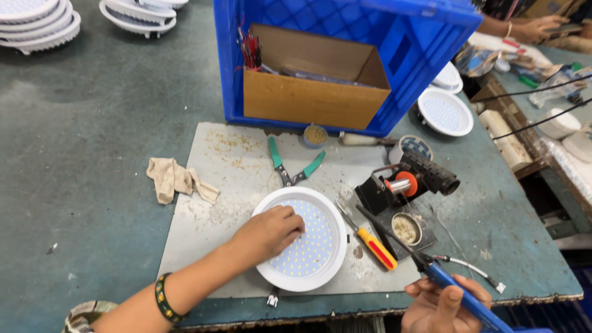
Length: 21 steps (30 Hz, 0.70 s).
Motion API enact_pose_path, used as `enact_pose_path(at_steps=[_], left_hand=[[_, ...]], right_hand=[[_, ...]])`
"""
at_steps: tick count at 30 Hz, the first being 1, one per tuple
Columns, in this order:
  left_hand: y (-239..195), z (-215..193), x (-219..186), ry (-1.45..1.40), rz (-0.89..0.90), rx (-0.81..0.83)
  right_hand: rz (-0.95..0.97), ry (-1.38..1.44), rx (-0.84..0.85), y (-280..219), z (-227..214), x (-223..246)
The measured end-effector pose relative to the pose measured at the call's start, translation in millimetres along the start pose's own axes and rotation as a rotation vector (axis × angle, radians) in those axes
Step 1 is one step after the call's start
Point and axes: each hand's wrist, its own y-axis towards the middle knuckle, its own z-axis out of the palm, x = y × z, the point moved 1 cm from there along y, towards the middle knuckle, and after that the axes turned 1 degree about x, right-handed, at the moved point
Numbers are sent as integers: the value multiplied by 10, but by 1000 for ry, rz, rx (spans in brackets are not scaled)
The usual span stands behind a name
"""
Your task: The person places a circular LED module on the workbench, uses wire cutters to trim wires, and then uses a soldering iron to attach wires to the module. The person wipes the module with a cloth and repeats the soldering process on another module.
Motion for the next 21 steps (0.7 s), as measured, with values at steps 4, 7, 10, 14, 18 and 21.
enact_pose_path(at_steps=[4, 7, 10, 14, 18, 21], left_hand=[[-3, 11, 48, -21, 10, -1], [-18, 26, 37, -2, -14, 9], [1, 12, 1, 37, -33, 36], [25, -8, -21, 64, -52, 63], [-6, -37, -58, 53, -47, 60], [-1, -91, -44, -1, -48, 64]], right_hand=[[0, -62, -24, -59, 15, 76], [19, -73, -6, -86, 27, 97], [8, -97, -12, -91, 36, 122], [-7, -120, -27, -62, 15, 102], [2, -136, -16, -93, -54, 142], [-1, -126, -16, -93, -65, 89]])
